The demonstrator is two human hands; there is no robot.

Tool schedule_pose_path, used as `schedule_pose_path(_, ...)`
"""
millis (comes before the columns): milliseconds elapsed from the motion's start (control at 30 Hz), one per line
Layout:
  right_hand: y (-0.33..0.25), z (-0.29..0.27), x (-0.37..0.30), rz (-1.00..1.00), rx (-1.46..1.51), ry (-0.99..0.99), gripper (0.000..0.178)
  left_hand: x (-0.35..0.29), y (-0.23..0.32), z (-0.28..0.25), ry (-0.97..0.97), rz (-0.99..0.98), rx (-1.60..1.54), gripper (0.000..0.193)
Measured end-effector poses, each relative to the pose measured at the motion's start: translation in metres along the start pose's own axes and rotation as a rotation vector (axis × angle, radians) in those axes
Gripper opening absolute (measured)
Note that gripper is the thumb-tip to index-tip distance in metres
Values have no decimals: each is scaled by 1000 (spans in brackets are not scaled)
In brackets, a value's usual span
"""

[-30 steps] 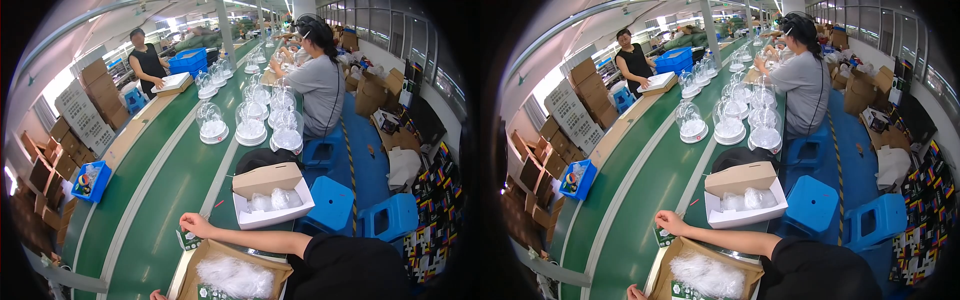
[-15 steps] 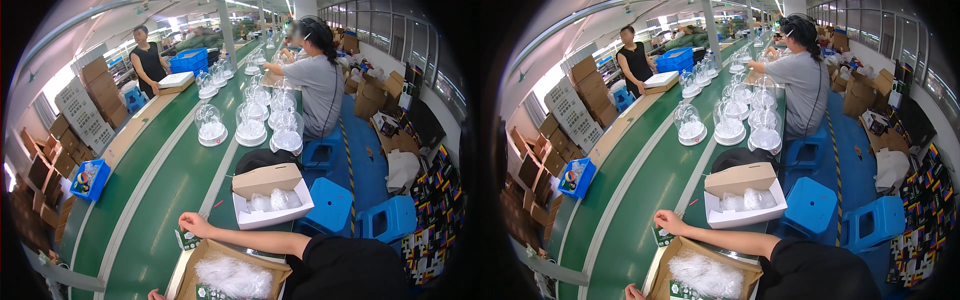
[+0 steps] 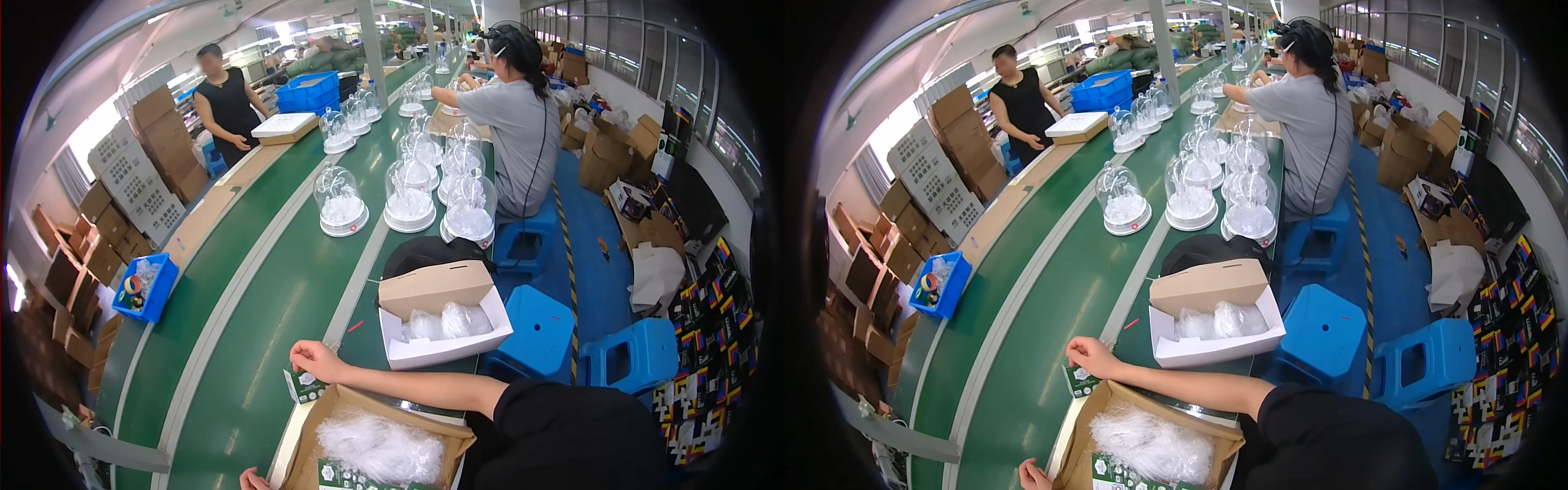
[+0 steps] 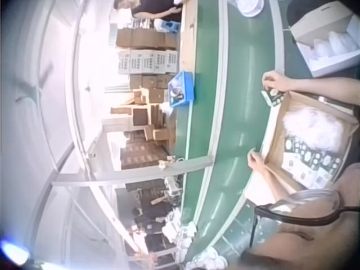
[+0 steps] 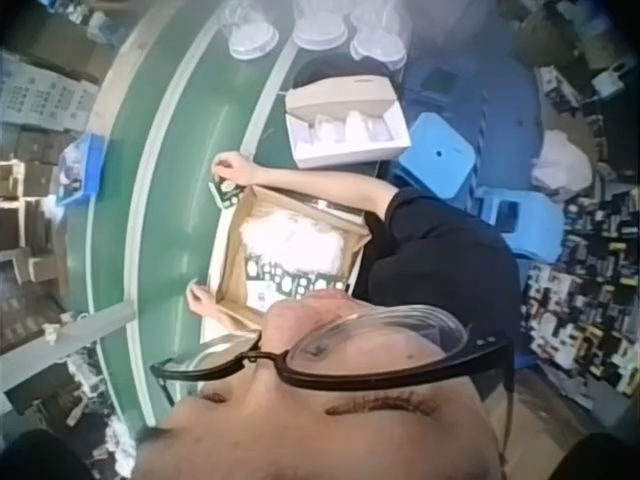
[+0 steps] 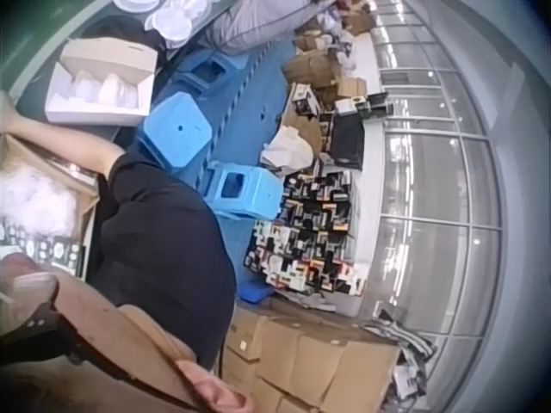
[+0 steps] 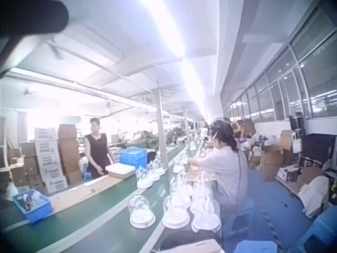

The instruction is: Unpack electronic components and prepare lighting fixture parts on an assembly line.

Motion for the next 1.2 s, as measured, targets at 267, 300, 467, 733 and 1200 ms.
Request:
schedule_pose_path(267,-1,1,0,-26,9,8,11,-2,-1,-2,3,-12,-30,17)
schedule_pose_path(300,-2,1,-1,-25,4,13,11,-2,0,-2,-2,-9,-35,17)
schedule_pose_path(467,-6,2,-1,-28,-5,20,11,-2,9,-1,-3,-11,17,17)
schedule_pose_path(733,-7,4,-2,-7,-17,17,11,0,4,-3,4,0,29,17)
schedule_pose_path(1200,-7,3,-2,-22,-25,-5,7,1,-3,-3,3,-10,-7,18)
Point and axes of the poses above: each hand's wrist, its own x-axis towards the middle knuckle, its own z-axis out of the palm, y = z × x, the point moved 7 cm from there along x, towards the middle knuckle, and after that the axes turned 1 degree about -z, right-handed, at the moved point
